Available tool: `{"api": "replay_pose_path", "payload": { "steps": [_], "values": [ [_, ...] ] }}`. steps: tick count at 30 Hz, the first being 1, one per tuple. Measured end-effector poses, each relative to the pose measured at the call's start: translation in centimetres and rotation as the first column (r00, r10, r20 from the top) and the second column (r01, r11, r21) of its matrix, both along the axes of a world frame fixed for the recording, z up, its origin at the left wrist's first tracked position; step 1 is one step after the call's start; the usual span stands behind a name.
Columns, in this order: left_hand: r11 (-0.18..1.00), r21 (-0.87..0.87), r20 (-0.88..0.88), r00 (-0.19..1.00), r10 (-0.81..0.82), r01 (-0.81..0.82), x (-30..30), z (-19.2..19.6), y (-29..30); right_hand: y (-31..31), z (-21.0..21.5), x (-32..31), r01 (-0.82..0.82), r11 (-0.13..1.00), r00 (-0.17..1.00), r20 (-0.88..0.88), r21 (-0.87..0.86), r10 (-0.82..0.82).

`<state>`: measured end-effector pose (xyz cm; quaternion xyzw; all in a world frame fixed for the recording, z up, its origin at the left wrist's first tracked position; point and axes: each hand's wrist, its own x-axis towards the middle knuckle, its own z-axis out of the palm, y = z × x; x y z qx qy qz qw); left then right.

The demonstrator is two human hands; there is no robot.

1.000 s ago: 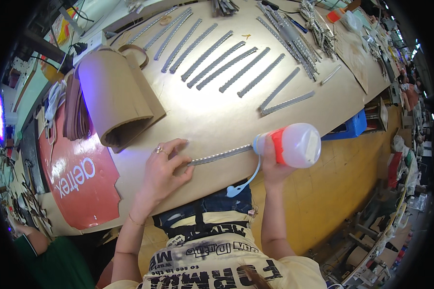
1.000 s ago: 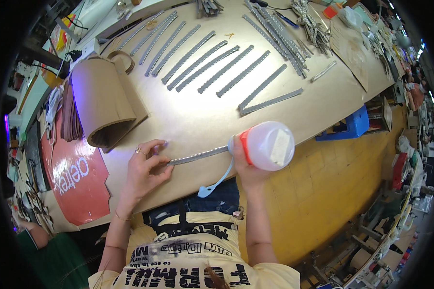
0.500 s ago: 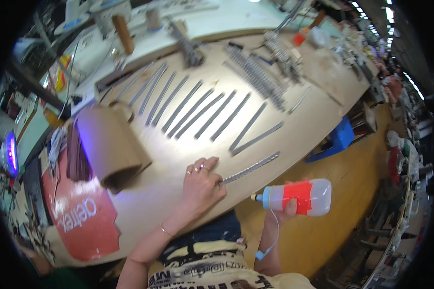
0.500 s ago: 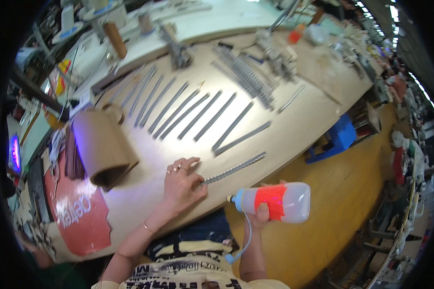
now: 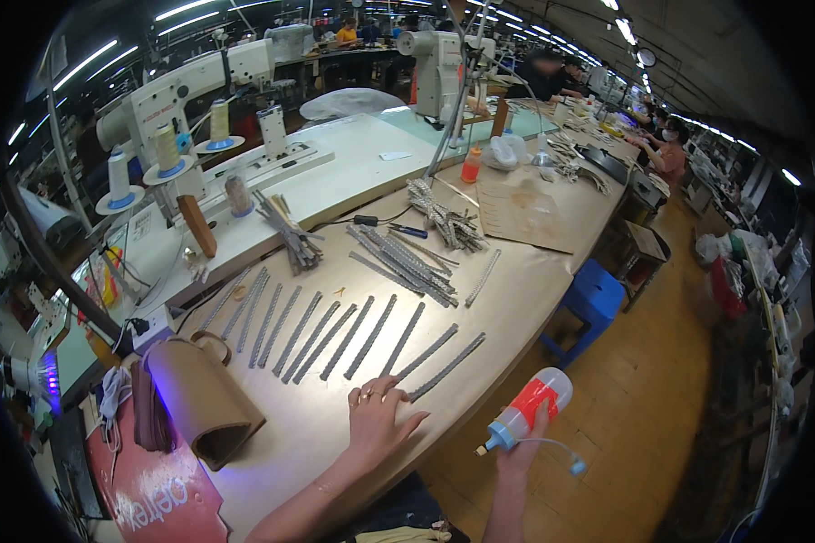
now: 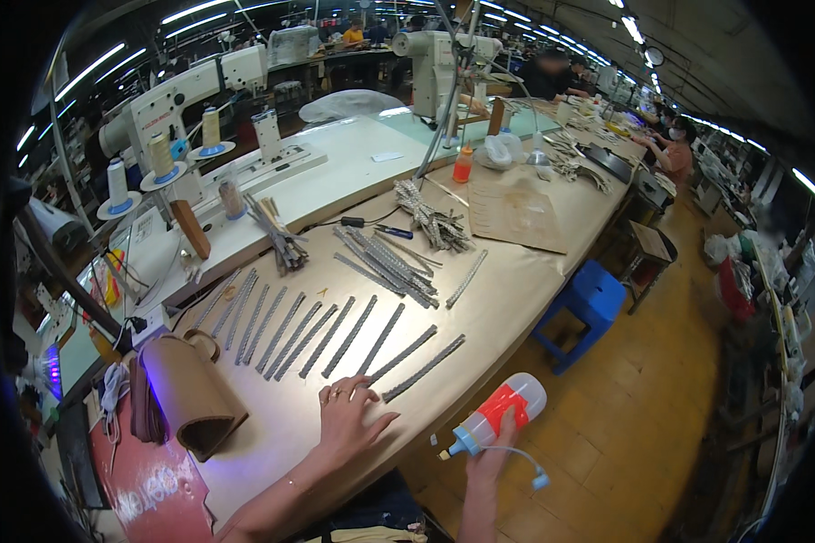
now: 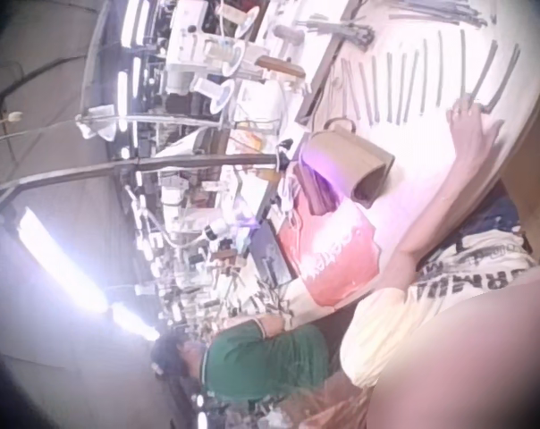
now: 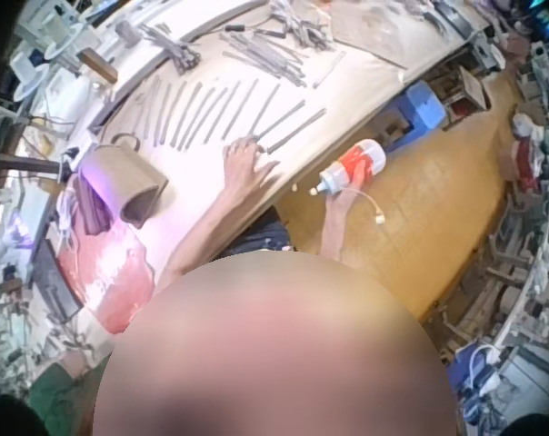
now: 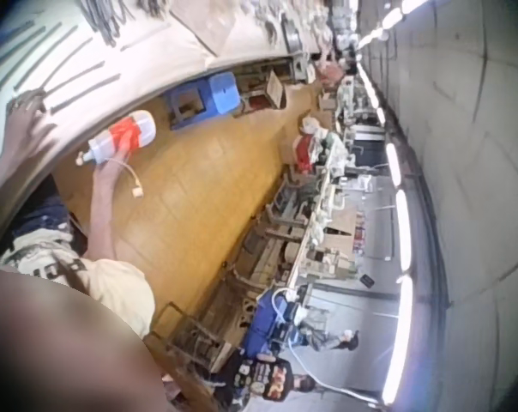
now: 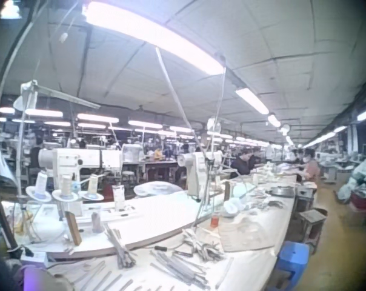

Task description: The person applies glue to a braided cord and wraps it around a cylindrical leather piece, then secures it with a UV lamp. They repeat this process with additional cords, adjusting and pressing each layer into place.

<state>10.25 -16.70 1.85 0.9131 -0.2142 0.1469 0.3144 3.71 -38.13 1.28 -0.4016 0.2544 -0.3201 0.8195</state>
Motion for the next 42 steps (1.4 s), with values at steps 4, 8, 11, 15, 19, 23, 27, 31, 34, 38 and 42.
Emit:
{"api": "replay_pose_path", "payload": {
  "steps": [4,8,11,15,19,23,27,31,34,38,42],
  "values": [
    [0.997,0.017,-0.027,0.997,0.073,-0.073,-6.2,-0.9,4.7,-0.3,1.1,1.1,-0.261,0.964,0.963,-0.084,-0.055,0.256],
    [0.943,0.069,-0.111,0.936,0.333,-0.327,-14.4,-2.0,10.5,1.0,3.7,3.6,-0.588,0.792,0.808,-0.140,-0.162,0.572],
    [0.782,0.120,-0.061,0.781,0.621,-0.612,-18.4,-2.5,14.8,3.2,4.3,7.5,-0.672,0.702,0.740,-0.180,-0.234,0.648],
    [0.626,0.110,-0.084,0.621,0.780,-0.772,-19.7,-3.4,17.1,5.4,5.5,14.3,-0.859,0.447,0.494,-0.171,-0.250,0.853],
    [0.694,0.041,-0.132,0.685,0.717,-0.719,-19.3,-4.5,16.4,14.4,8.2,21.5,-0.972,0.106,0.158,-0.251,-0.210,0.955],
    [0.682,0.018,-0.090,0.678,0.730,-0.731,-19.0,-4.9,16.6,27.8,10.6,21.1,-0.943,-0.277,-0.198,-0.355,-0.187,0.914],
    [0.668,-0.049,0.143,0.657,0.740,-0.742,-19.3,-5.7,17.0,37.1,12.5,15.7,-0.805,-0.568,-0.465,-0.412,-0.171,0.784],
    [0.531,-0.029,0.254,0.507,0.823,-0.847,-19.0,-7.0,16.6,39.8,13.5,11.8,-0.673,-0.724,-0.623,-0.412,-0.153,0.665],
    [0.491,-0.047,0.215,0.471,0.856,-0.870,-18.7,-7.2,16.7,40.0,13.8,10.3,-0.616,-0.775,-0.679,-0.402,-0.143,0.614],
    [0.490,0.000,0.204,0.480,0.853,-0.872,-18.9,-6.4,16.9,38.3,14.1,10.6,-0.612,-0.781,-0.701,-0.369,-0.127,0.610],
    [0.522,-0.114,0.165,0.502,0.849,-0.846,-19.3,-5.8,16.6,32.9,13.4,13.5,-0.753,-0.654,-0.611,-0.289,-0.077,0.737]
  ]
}}
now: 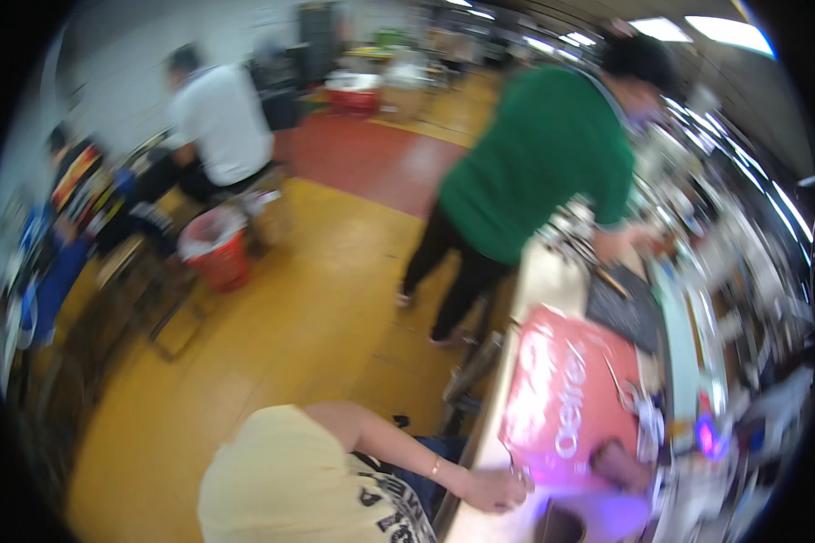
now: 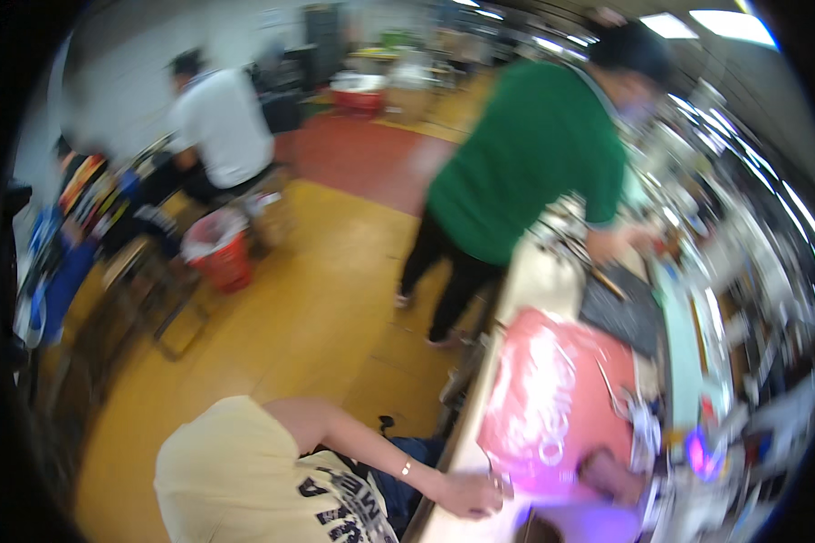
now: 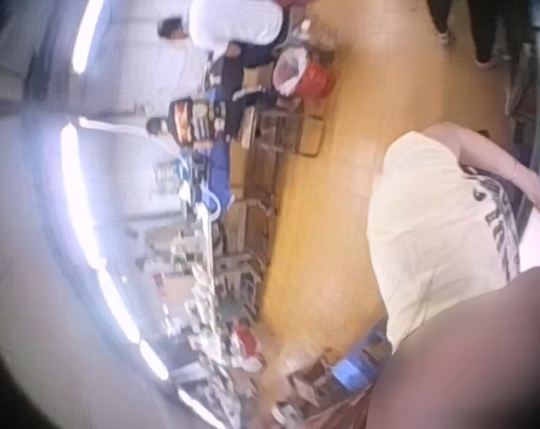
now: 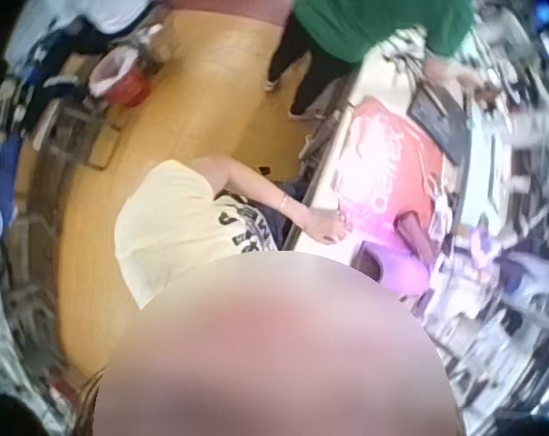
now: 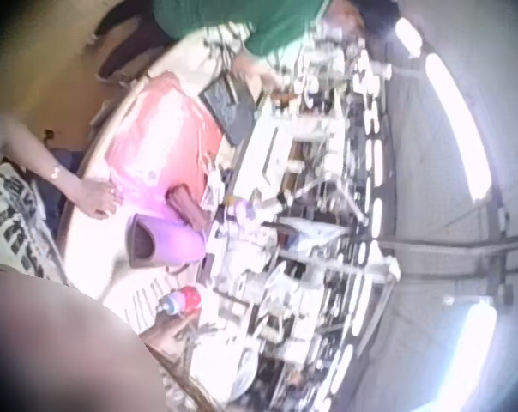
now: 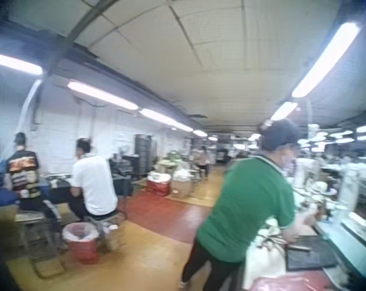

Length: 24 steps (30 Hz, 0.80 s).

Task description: The person applies glue to a braided cord and wraps it around a cylindrical leather piece, then secures it with a UV lamp. They repeat this process with additional cords, adjusting and pressing each layer into place.

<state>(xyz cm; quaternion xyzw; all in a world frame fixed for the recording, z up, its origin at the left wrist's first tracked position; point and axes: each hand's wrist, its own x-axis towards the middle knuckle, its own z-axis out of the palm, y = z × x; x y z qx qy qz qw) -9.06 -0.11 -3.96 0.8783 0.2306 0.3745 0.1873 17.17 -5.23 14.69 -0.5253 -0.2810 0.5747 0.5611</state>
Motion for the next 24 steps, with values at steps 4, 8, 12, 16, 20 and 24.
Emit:
{"api": "replay_pose_path", "payload": {
  "steps": [4,8,12,16,20,24],
  "values": [
    [0.978,-0.208,-0.040,0.999,0.005,-0.013,-0.8,-0.1,0.2,-8.8,-1.2,3.9,0.309,0.950,0.947,-0.111,0.045,-0.302],
    [0.993,-0.084,-0.188,0.980,0.070,-0.087,-0.7,0.5,0.0,-15.5,-2.0,6.9,0.576,0.811,0.814,-0.152,0.098,-0.560],
    [0.994,-0.082,-0.160,0.986,0.054,-0.068,-0.3,1.4,0.1,-20.9,-2.0,6.4,0.702,0.710,0.708,-0.159,0.056,-0.688],
    [0.993,-0.102,-0.165,0.983,-0.077,0.060,-0.5,2.2,0.3,-23.9,-1.7,3.5,0.791,0.608,0.612,-0.097,0.071,-0.785],
    [0.964,-0.057,-0.086,0.961,-0.263,0.259,0.2,3.9,-0.4,-23.7,-1.6,0.4,0.756,0.653,0.654,-0.053,0.040,-0.754],
    [0.847,-0.075,0.093,0.849,-0.520,0.526,2.9,7.9,-2.8,-18.6,-2.3,-3.4,0.635,0.773,0.769,-0.111,0.008,-0.630]
  ]
}}
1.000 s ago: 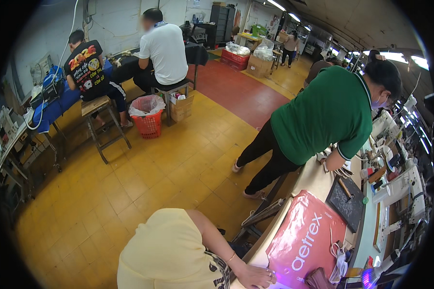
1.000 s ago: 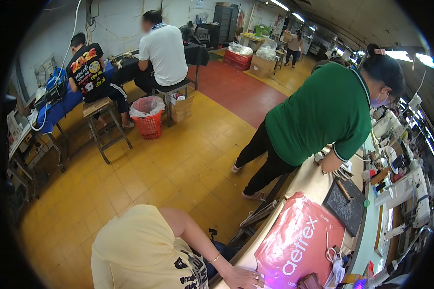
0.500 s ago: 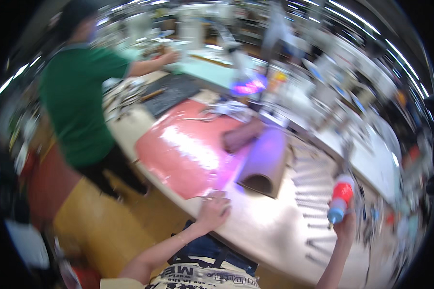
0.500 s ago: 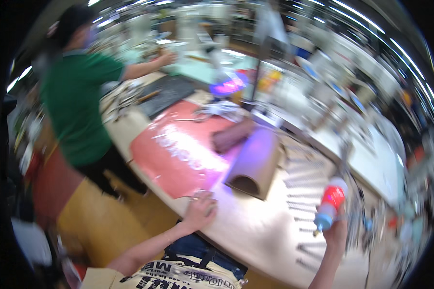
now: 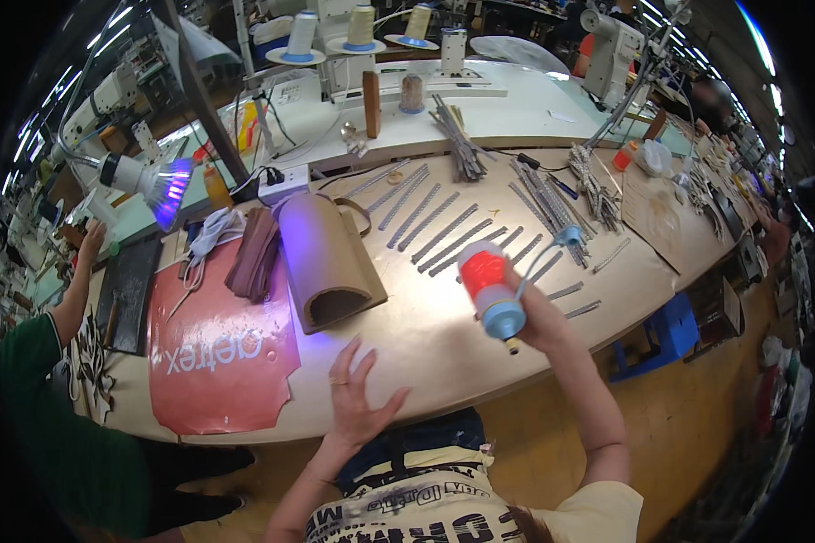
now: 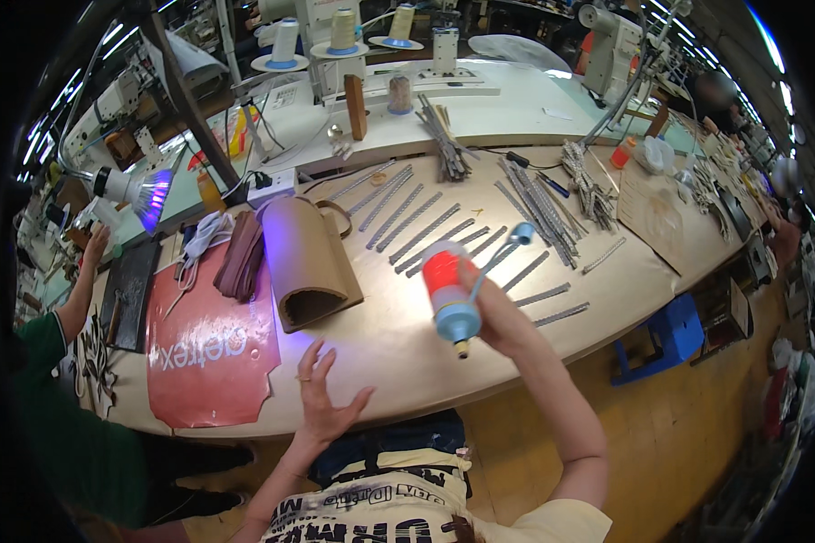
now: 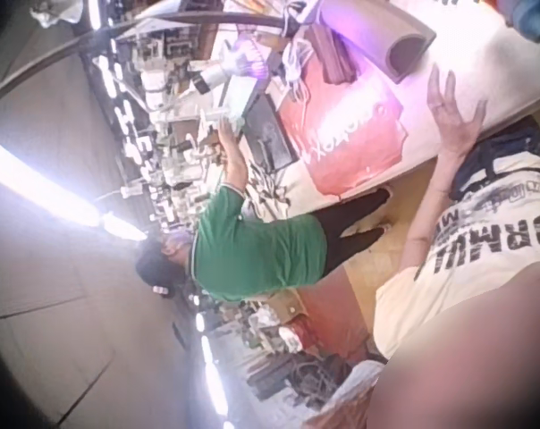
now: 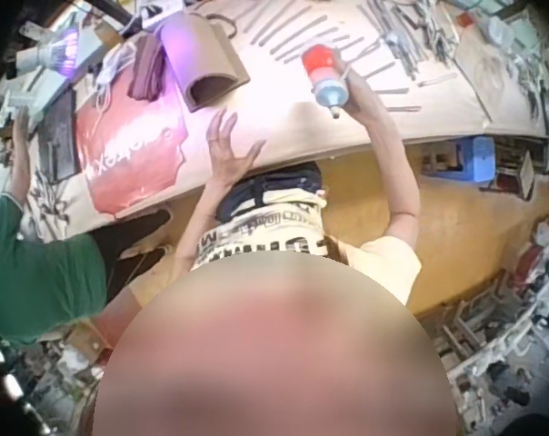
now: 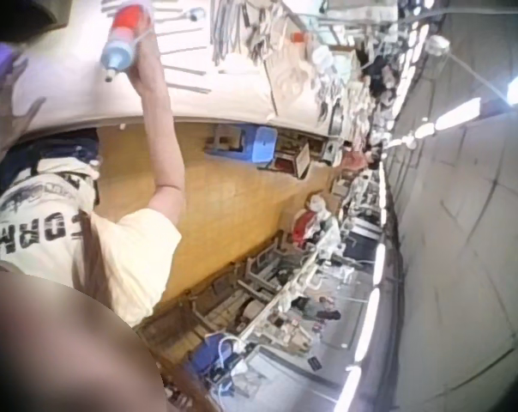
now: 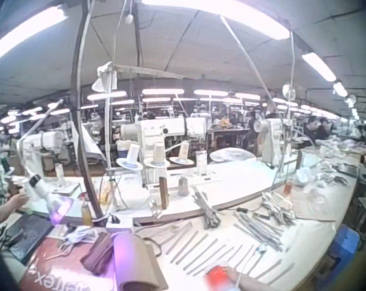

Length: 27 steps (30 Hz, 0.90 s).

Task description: The person applies glue to a braided cord and wraps it around a cylindrical leather piece, then secures it with a UV lamp. They repeat this process with additional cords, adjusting and pressing each layer into place.

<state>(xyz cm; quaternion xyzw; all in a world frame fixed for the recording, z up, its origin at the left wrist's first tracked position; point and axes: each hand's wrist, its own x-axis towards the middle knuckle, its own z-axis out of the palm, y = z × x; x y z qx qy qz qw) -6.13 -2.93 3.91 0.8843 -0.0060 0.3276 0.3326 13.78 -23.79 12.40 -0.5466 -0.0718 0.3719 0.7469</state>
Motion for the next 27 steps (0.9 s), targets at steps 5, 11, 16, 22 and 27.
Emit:
{"api": "replay_pose_path", "payload": {
  "steps": [5,11,16,22,27],
  "values": [
    [0.996,0.061,0.005,0.998,-0.070,0.070,2.1,4.0,-0.1,6.6,-0.8,-6.3,-0.268,0.963,0.952,-0.155,-0.015,0.263],
    [0.971,-0.200,-0.170,0.971,-0.167,0.132,1.4,3.9,4.5,8.8,-1.6,-5.3,-0.449,0.785,0.833,0.117,-0.427,0.540],
    [0.781,-0.610,-0.268,0.893,-0.361,0.133,3.3,4.0,3.5,7.6,0.6,-2.8,0.242,0.961,0.582,0.812,-0.131,-0.036],
    [0.837,-0.498,-0.297,0.863,-0.409,0.226,7.9,2.9,-0.1,6.5,1.3,-1.6,0.182,0.959,0.228,0.958,-0.218,0.174],
    [0.625,-0.761,-0.246,0.813,-0.528,0.175,7.6,1.7,-1.4,6.1,-1.2,-1.6,0.105,0.974,0.396,0.907,-0.203,0.146]
  ]
}}
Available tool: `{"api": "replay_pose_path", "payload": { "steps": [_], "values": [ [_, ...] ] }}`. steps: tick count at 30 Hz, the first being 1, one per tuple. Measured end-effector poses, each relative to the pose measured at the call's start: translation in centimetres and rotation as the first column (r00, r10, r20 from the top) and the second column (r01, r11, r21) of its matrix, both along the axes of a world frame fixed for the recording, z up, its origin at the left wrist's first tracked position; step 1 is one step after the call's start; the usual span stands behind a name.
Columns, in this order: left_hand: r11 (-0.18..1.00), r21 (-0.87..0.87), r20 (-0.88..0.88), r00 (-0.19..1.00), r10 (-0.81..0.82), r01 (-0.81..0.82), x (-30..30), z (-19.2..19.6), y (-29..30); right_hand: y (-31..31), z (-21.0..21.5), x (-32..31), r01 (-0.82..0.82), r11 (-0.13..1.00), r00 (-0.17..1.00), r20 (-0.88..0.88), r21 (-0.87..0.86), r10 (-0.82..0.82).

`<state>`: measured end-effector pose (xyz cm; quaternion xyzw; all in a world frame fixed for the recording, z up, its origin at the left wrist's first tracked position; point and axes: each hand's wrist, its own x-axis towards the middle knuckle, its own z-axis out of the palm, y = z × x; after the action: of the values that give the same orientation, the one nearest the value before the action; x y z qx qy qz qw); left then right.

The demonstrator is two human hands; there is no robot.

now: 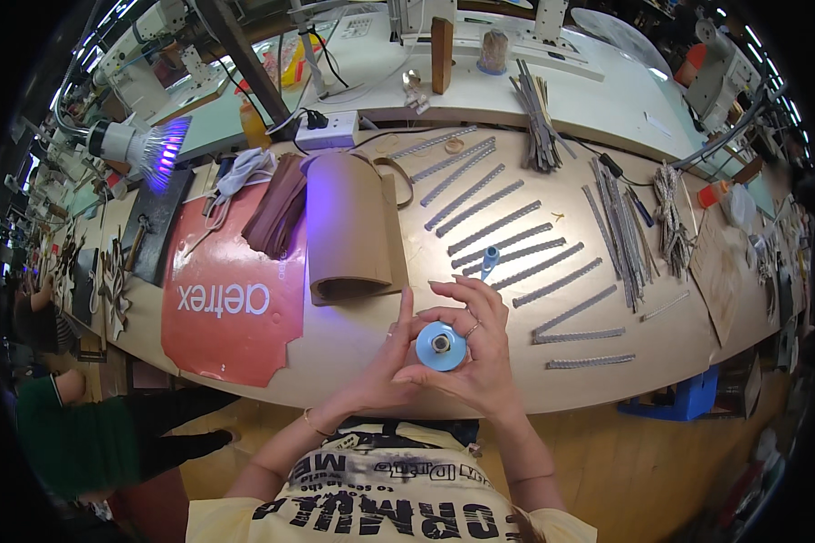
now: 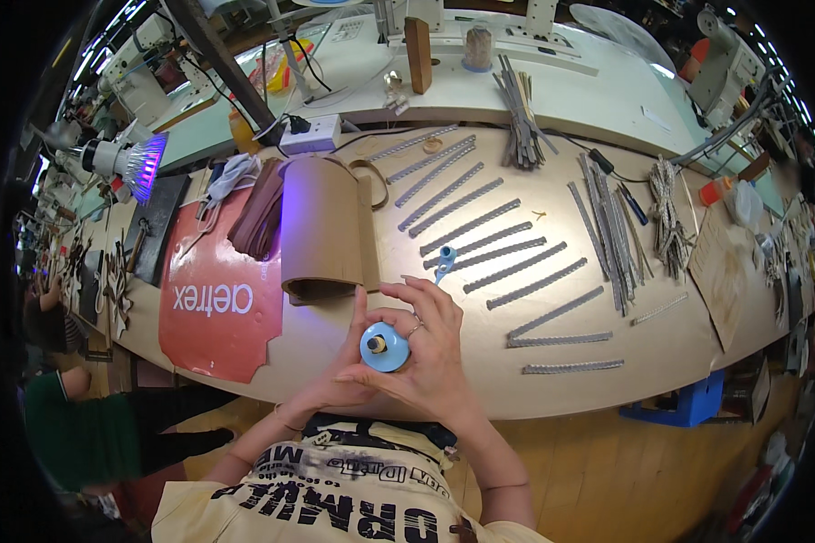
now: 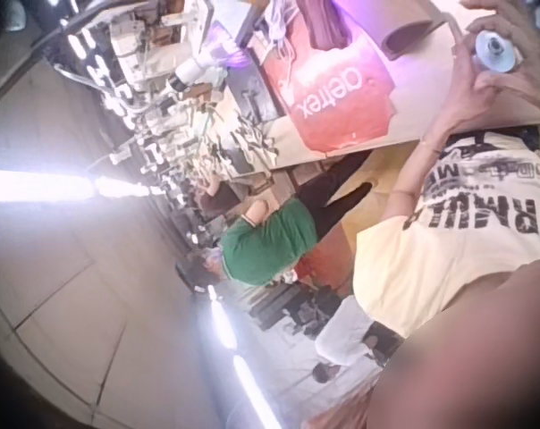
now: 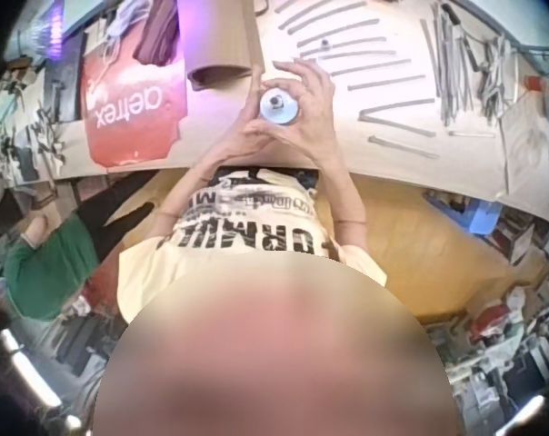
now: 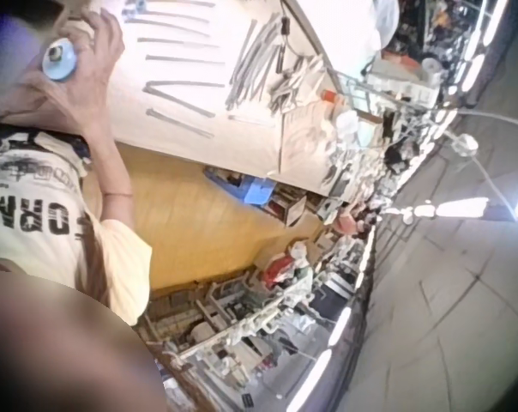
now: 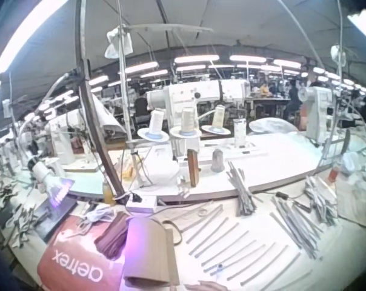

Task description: The person applies glue to a braided cord and wraps it around a cylindrical leather piece, then secures it with a UV lamp. They repeat this process with additional cords, adjusting and pressing each layer into place.

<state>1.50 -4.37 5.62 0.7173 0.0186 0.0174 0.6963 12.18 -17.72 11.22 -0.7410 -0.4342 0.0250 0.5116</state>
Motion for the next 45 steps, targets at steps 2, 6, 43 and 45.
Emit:
{"api": "replay_pose_path", "payload": {
  "steps": [2,6,43,45],
  "values": [
    [0.998,0.054,0.035,0.999,-0.036,0.034,-0.4,-0.1,0.0,-0.3,-0.3,-0.7,0.030,1.000,0.999,-0.024,-0.006,-0.031],
    [0.996,0.051,0.032,0.996,-0.081,0.079,-1.7,0.4,0.8,0.5,-0.2,-2.6,0.127,0.991,0.991,-0.038,-0.043,-0.129],
    [0.844,-0.533,-0.144,0.989,-0.017,-0.063,-3.0,2.8,7.7,5.7,1.2,-0.2,-0.117,0.992,0.850,0.521,0.049,0.074],
    [0.825,-0.555,-0.184,0.983,0.005,-0.108,-2.8,3.6,7.2,5.7,1.4,0.7,-0.138,0.984,0.780,0.600,-0.113,0.178]
  ]
}}
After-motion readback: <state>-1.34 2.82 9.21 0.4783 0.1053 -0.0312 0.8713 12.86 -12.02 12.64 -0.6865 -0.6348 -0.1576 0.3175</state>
